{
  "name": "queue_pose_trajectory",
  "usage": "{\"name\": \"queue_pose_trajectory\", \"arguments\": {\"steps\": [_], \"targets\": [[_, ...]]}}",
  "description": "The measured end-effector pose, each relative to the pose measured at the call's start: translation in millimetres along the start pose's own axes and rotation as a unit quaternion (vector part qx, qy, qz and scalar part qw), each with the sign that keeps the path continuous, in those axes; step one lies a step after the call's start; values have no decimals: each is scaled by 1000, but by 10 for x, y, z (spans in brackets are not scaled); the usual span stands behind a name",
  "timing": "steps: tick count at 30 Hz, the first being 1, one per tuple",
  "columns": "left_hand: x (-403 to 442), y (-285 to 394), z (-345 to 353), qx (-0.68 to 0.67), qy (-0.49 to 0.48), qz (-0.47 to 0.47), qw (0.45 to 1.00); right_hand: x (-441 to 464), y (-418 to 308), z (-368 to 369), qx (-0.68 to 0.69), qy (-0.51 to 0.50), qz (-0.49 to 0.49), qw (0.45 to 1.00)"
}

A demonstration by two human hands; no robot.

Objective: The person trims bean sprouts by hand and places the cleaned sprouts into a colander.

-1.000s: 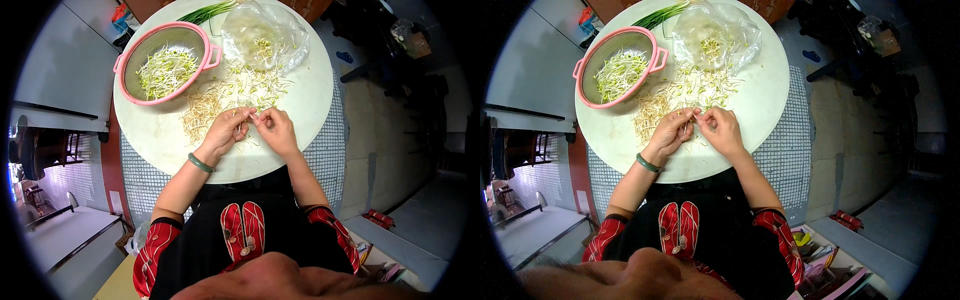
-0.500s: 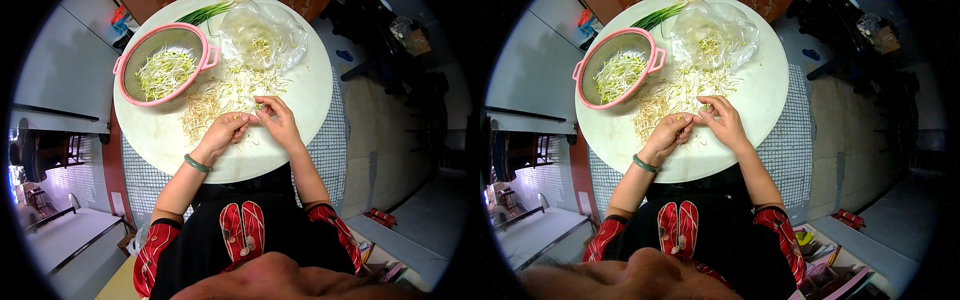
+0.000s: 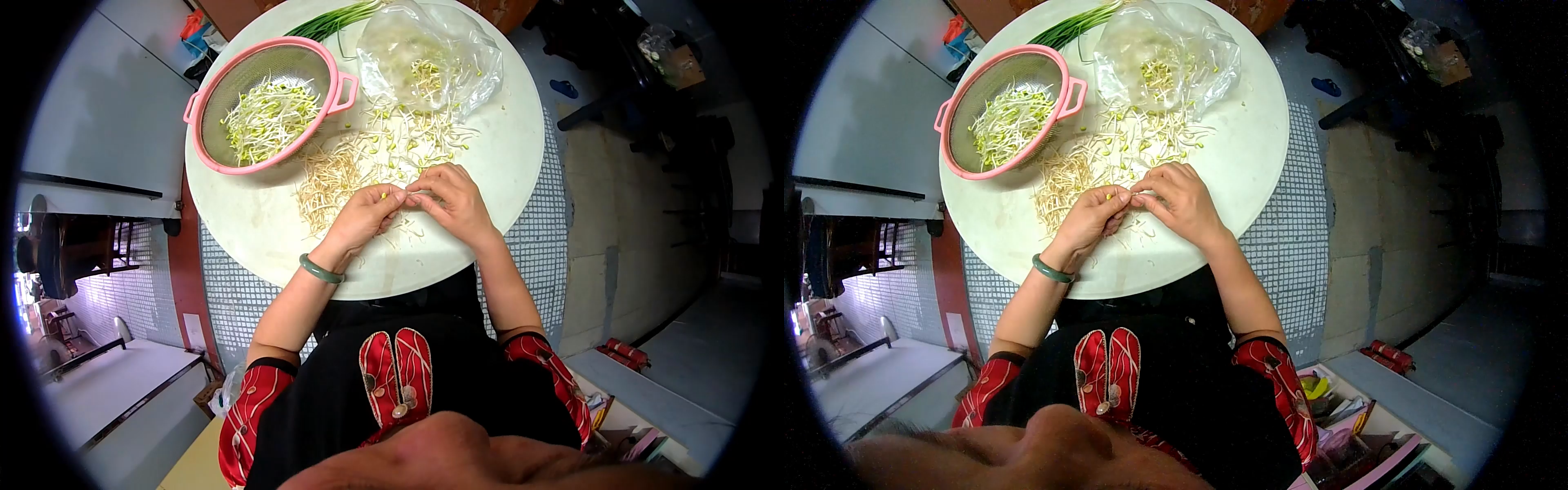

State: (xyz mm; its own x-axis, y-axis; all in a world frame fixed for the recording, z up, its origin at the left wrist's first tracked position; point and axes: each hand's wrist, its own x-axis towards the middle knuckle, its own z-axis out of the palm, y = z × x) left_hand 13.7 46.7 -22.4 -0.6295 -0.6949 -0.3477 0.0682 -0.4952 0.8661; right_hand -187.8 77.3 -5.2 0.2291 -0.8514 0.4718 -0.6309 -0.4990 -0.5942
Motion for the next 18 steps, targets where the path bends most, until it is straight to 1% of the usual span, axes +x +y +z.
{"name": "queue_pose_trajectory", "arguments": {"steps": [6, 12, 18], "targets": [[-25, 22, 25, 51, 6, 8, 999, 36, -22, -43, -42, -11, -50, 998], [-40, 33, 67, 26, 20, 17, 999, -1, -41, 63, 6, 18, -2, 1000], [-38, 38, 63, 22, 22, 14, 999, -33, -17, 146, 29, 38, 17, 999]]}}
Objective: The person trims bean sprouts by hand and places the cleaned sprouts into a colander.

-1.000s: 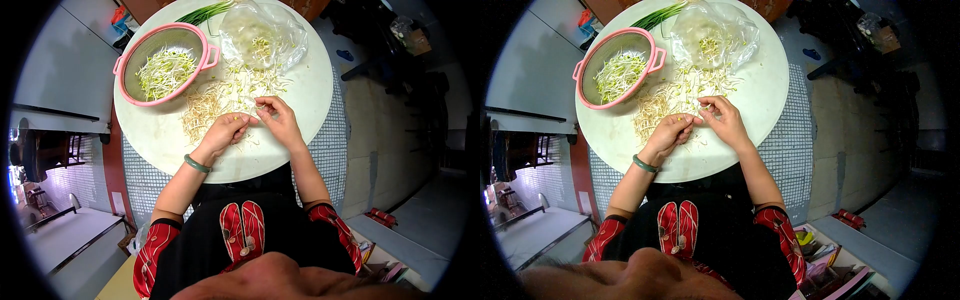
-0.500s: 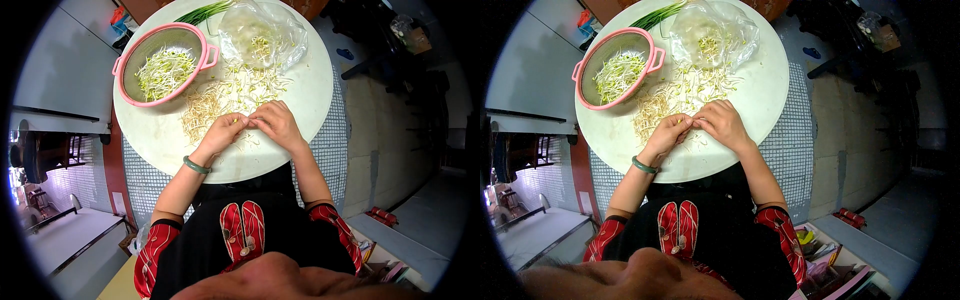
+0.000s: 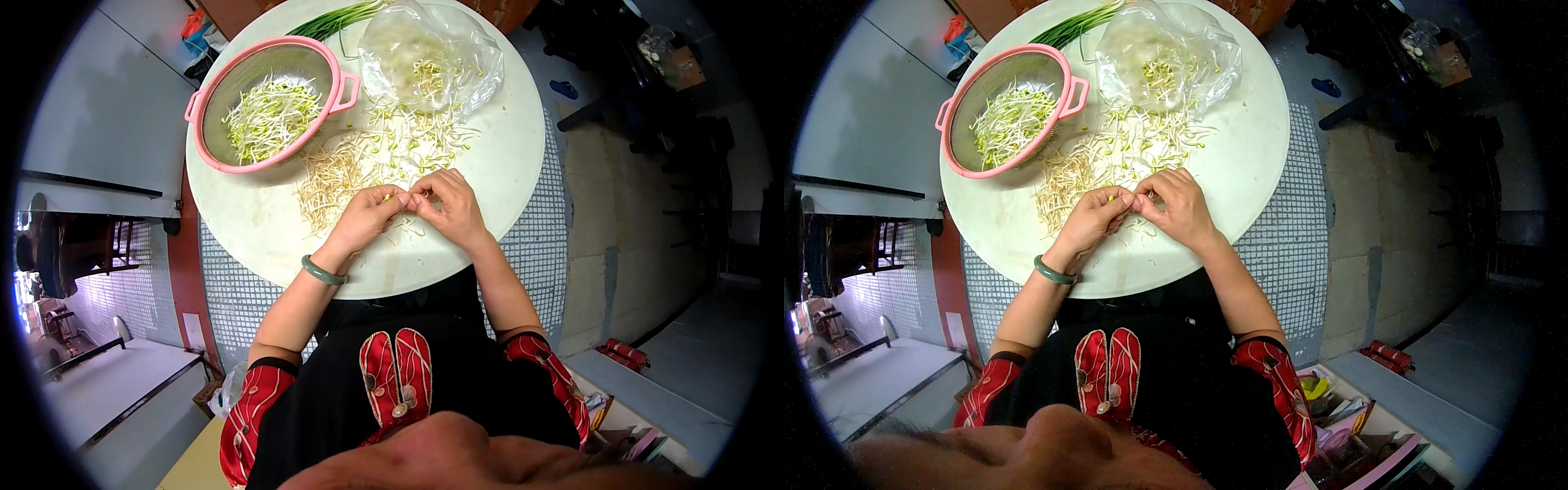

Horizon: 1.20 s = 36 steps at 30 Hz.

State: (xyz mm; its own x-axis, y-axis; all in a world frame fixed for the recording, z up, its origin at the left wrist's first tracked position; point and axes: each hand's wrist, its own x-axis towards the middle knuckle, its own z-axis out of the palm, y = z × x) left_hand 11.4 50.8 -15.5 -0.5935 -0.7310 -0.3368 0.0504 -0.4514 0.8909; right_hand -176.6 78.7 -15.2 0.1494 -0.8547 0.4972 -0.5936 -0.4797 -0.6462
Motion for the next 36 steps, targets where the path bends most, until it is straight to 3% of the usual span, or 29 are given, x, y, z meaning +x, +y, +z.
{"name": "queue_pose_trajectory", "arguments": {"steps": [6, 9, 10, 15, 19, 22, 25, 26, 29, 30, 31, 32, 35, 36], "targets": [[-3, 20, 23, -3, 11, 4, 1000, -43, -59, 43, 55, -6, 85, 995], [3, -44, -58, 23, -7, 2, 1000, -110, 70, 96, 229, 28, 248, 941], [-2, -40, -59, 19, 0, 3, 1000, -110, 63, 42, 249, 12, 256, 934], [-49, 42, -57, 8, 14, 10, 1000, -30, -71, -109, 93, -34, 125, 987], [-42, 27, -111, -6, 9, 11, 1000, 1, -58, -181, 1, -60, 27, 998], [-48, 42, -100, -6, 11, 18, 1000, 19, -55, -170, -45, -62, 7, 997], [-67, 75, -117, 23, 20, 53, 998, -13, -42, -90, 53, 15, 154, 987], [-99, 125, -162, 54, 32, 83, 995, -5, -25, -108, 41, -3, 106, 994], [-213, 500, -330, 233, 138, 242, 932, 7, 8, -129, 16, -45, -7, 999], [-195, 626, -467, 318, 174, 308, 880, 11, -25, -92, 13, -52, -25, 998], [-235, 811, -565, 428, 231, 293, 823, 20, -59, -55, 10, -59, -44, 997], [-213, 937, -693, 515, 266, 342, 740, 14, -82, -3, 17, -40, -20, 999], [-61, 1095, -1084, 630, 274, 308, 658, 55, -83, -13, -47, -106, 49, 992], [-23, 1060, -1193, 625, 273, 294, 669, 80, -70, 10, -55, -95, 36, 993]]}}
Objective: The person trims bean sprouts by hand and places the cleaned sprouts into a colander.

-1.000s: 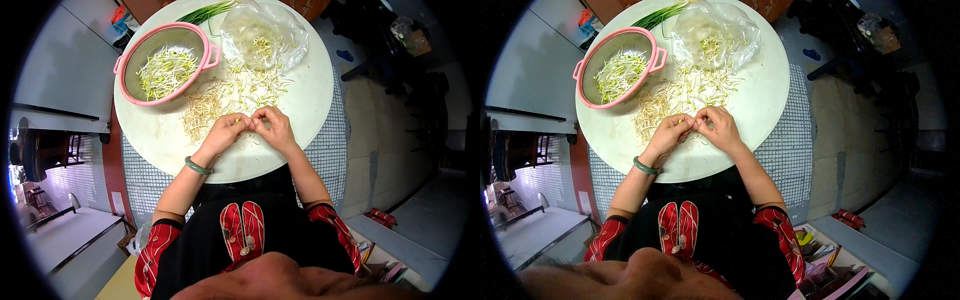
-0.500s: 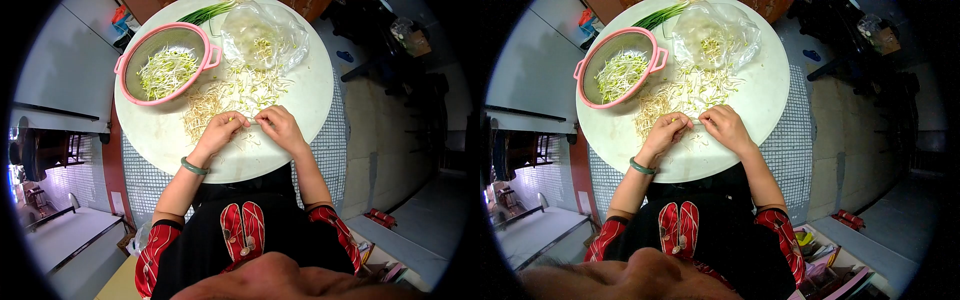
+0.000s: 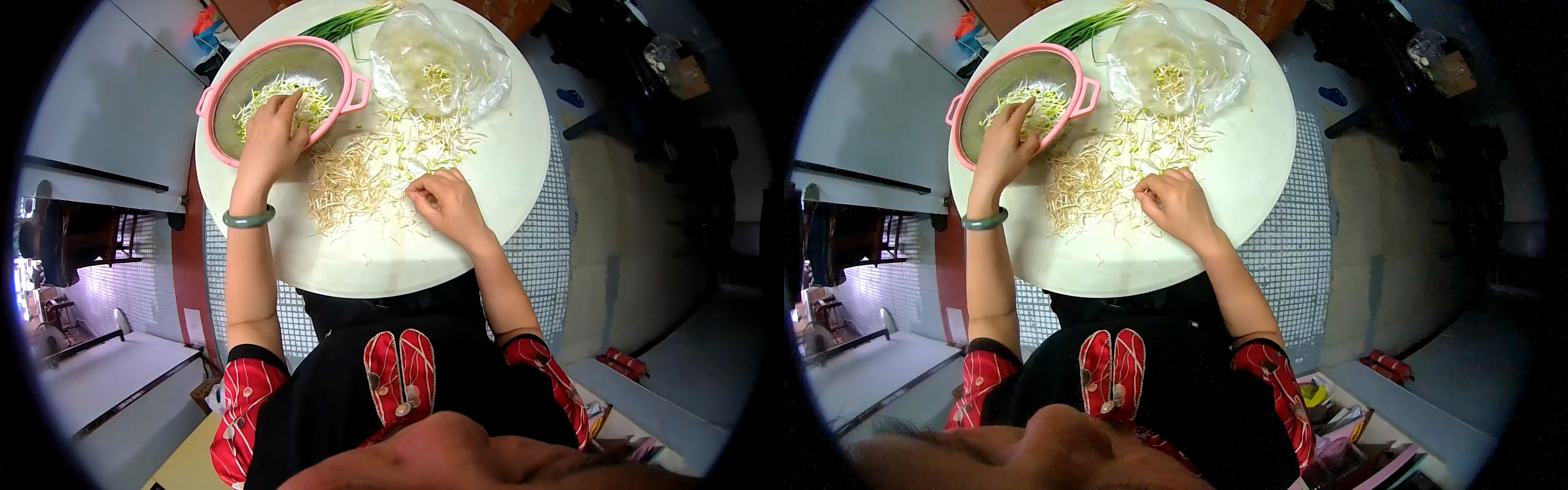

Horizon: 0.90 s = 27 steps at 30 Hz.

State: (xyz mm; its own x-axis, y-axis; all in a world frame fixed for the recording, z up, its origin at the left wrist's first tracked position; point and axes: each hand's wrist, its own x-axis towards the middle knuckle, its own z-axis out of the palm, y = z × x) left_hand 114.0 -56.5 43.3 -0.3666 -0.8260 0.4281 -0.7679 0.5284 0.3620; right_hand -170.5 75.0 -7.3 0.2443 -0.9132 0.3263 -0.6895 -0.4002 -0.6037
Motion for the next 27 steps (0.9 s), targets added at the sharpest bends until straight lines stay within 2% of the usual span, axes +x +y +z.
{"name": "queue_pose_trajectory", "arguments": {"steps": [2, 5, 8, 12, 14, 17, 21, 27], "targets": [[-9, -146, 80, -15, -23, -25, 999, 99, 47, 69, -18, 24, -20, 999], [4, -138, 28, -78, 1, -64, 995, 272, 149, 148, -44, 20, -46, 998], [-53, -90, 43, 2, 144, 13, 990, 470, 187, 183, -85, 12, -99, 991], [-219, 324, 60, -23, 207, 65, 976, 619, 233, 220, -135, -39, -129, 982], [-326, 555, 79, -53, 166, 56, 983, 633, 266, 229, -142, -53, -127, 980], [-440, 688, 297, -101, 87, 66, 989, 616, 253, 167, -113, -22, -126, 985], [-506, 751, 678, -56, 2, 86, 995, 579, 268, 151, -105, 8, -116, 988], [-453, 635, 934, 33, -29, 87, 995, 528, 337, 121, -68, 29, -91, 993]]}}
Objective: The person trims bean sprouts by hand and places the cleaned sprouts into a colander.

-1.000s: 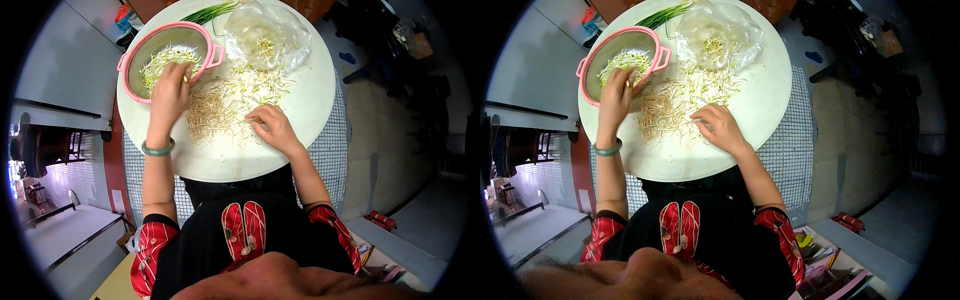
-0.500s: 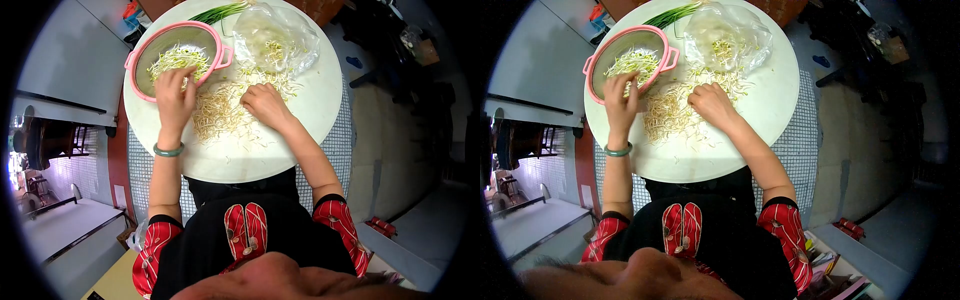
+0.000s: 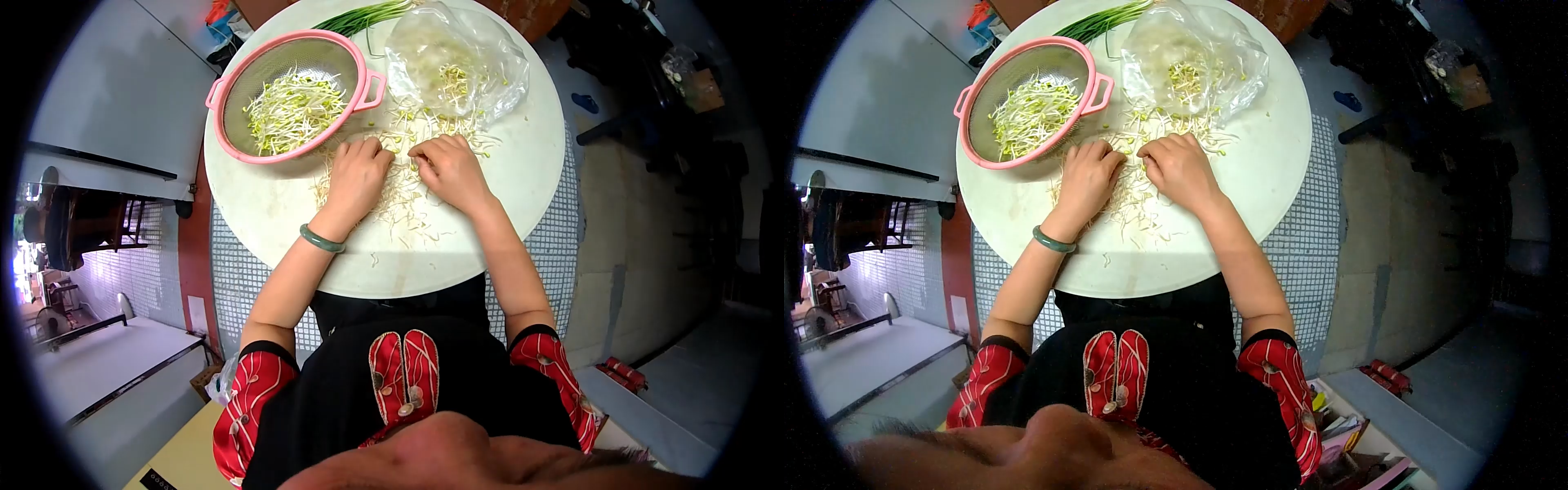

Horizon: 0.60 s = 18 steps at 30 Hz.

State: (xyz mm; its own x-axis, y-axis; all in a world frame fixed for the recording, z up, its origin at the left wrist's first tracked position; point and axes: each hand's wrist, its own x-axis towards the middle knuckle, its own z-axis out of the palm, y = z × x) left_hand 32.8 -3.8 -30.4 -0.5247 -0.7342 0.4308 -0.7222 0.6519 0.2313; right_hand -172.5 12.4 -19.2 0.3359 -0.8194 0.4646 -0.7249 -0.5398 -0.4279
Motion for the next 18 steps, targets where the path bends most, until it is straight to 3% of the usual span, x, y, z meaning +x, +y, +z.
{"name": "queue_pose_trajectory", "arguments": {"steps": [2, 7, 18], "targets": [[15, 10, -23, -9, -9, -7, 1000, -27, 21, -7, 1, -28, 19, 999], [39, 37, -131, -109, -11, -51, 993, 6, -24, 8, 18, 40, -3, 999], [23, 134, -240, -96, -27, -43, 994, -11, -17, 44, 1, 24, -48, 999]]}}
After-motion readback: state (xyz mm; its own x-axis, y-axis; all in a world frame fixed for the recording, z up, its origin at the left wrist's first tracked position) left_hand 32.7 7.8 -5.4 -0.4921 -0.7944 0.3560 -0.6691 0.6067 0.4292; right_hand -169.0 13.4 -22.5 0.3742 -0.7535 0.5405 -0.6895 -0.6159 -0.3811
